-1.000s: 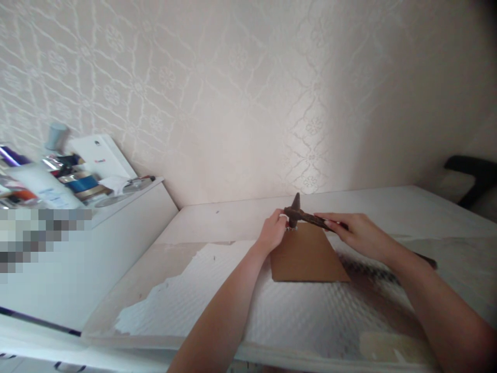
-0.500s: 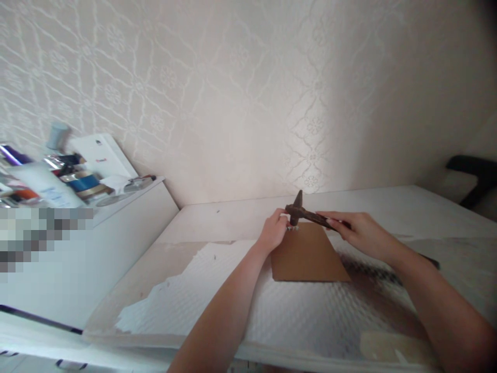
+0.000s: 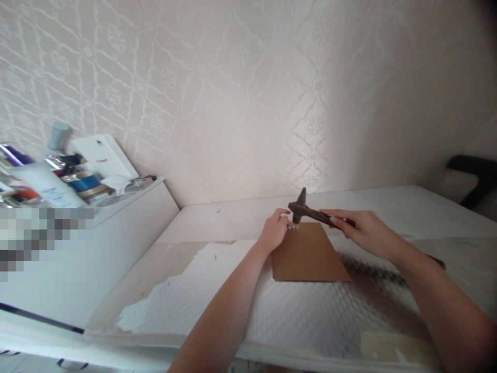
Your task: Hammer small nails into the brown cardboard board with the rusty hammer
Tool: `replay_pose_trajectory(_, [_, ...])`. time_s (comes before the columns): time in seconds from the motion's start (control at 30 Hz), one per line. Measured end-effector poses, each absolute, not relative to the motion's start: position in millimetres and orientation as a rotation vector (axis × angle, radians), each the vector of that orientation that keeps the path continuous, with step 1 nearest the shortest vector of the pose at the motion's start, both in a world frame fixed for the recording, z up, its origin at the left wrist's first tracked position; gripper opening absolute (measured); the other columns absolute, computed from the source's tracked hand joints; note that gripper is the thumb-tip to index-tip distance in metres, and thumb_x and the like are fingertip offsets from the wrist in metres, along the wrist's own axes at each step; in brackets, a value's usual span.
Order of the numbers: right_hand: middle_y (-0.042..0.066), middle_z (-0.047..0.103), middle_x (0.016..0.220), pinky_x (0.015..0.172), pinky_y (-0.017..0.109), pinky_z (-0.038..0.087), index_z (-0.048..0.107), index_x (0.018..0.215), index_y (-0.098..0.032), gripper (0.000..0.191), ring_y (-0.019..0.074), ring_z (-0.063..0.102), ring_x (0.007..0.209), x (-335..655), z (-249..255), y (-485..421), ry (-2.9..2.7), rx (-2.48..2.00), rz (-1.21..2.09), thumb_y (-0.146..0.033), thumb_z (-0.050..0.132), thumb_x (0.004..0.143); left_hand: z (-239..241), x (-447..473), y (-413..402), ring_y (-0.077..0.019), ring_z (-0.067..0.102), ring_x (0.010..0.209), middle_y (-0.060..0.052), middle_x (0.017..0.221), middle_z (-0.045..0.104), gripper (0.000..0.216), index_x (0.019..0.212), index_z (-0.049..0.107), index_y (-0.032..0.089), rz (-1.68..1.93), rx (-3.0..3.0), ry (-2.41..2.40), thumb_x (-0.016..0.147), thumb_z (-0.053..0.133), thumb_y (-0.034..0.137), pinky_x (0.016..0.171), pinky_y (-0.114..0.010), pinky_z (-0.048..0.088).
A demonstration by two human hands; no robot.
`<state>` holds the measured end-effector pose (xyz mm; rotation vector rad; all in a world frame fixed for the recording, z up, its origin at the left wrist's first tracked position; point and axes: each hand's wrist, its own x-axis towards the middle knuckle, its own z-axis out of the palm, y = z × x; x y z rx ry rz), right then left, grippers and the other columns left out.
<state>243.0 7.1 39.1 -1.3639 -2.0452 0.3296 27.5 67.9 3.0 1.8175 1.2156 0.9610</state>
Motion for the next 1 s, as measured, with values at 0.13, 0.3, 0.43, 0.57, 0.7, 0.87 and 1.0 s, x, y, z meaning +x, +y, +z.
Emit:
replay_pose_trajectory(0.13, [0.004, 0.072, 0.091, 0.068, 0.027, 0.049, 0.064, 0.112, -0.020, 0.038, 0.0184, 0.065, 0.079, 246, 40, 6, -2.059, -1.350, 0.367, -0.033, 0.038, 0.088, 0, 28, 69, -0.0150, 0.060, 0.076, -0.003, 0.073, 0.067, 0.031, 0.104, 0.054, 0.018, 0.964, 1.801, 1.202, 0.084, 0.032, 0.023, 0.078, -0.030, 0.044])
replay_pose_trajectory(0.3, [0.006, 0.072, 0.089, 0.064, 0.027, 0.049, 0.064, 0.113, -0.018, 0.040, 0.0189, 0.065, 0.075, 246, 42, 6, -2.044, -1.367, 0.350, -0.036, 0.038, 0.088, -1, 28, 70, -0.0153, 0.060, 0.077, -0.003, 0.073, 0.066, 0.031, 0.103, 0.055, 0.018, 0.971, 1.805, 1.198, 0.084, 0.031, 0.023, 0.078, -0.030, 0.044])
replay_pose_trajectory(0.43, [0.006, 0.071, 0.093, 0.067, 0.028, 0.048, 0.063, 0.113, -0.019, 0.040, 0.0189, 0.064, 0.078, 247, 41, 7, -2.070, -1.362, 0.348, -0.036, 0.037, 0.088, 0, 28, 70, -0.0152, 0.060, 0.077, -0.003, 0.074, 0.066, 0.031, 0.104, 0.054, 0.018, 0.956, 1.801, 1.208, 0.083, 0.032, 0.023, 0.078, -0.030, 0.043])
replay_pose_trajectory(0.57, [0.005, 0.071, 0.092, 0.064, 0.027, 0.048, 0.064, 0.112, -0.019, 0.040, 0.0185, 0.064, 0.075, 247, 40, 7, -2.067, -1.363, 0.364, -0.036, 0.037, 0.088, 0, 28, 70, -0.0153, 0.060, 0.077, -0.002, 0.072, 0.065, 0.030, 0.103, 0.055, 0.018, 0.967, 1.809, 1.203, 0.083, 0.032, 0.022, 0.077, -0.029, 0.043])
replay_pose_trajectory(0.7, [0.007, 0.072, 0.087, 0.060, 0.028, 0.047, 0.062, 0.116, -0.018, 0.042, 0.0193, 0.064, 0.071, 249, 38, 9, -1.983, -1.437, 0.246, -0.038, 0.038, 0.088, 0, 28, 70, -0.0150, 0.059, 0.076, -0.001, 0.071, 0.064, 0.031, 0.103, 0.055, 0.019, 0.971, 1.826, 1.211, 0.082, 0.033, 0.021, 0.077, -0.029, 0.044])
replay_pose_trajectory(0.87, [0.008, 0.069, 0.098, 0.067, 0.033, 0.047, 0.056, 0.124, -0.022, 0.042, 0.0236, 0.064, 0.080, 251, 31, 14, -1.882, -1.708, -0.134, -0.034, 0.039, 0.087, 4, 27, 67, -0.0146, 0.060, 0.077, -0.001, 0.074, 0.066, 0.029, 0.101, 0.056, 0.019, 0.994, 1.844, 1.243, 0.081, 0.034, 0.020, 0.077, -0.027, 0.044])
replay_pose_trajectory(1.0, [0.012, 0.068, 0.101, 0.069, 0.038, 0.047, 0.053, 0.126, -0.021, 0.044, 0.0273, 0.065, 0.081, 250, 25, 18, -1.777, -1.954, -0.223, -0.034, 0.041, 0.087, 9, 25, 64, -0.0144, 0.059, 0.076, -0.001, 0.076, 0.066, 0.028, 0.098, 0.057, 0.020, 1.058, 1.891, 1.332, 0.082, 0.034, 0.020, 0.076, -0.026, 0.044])
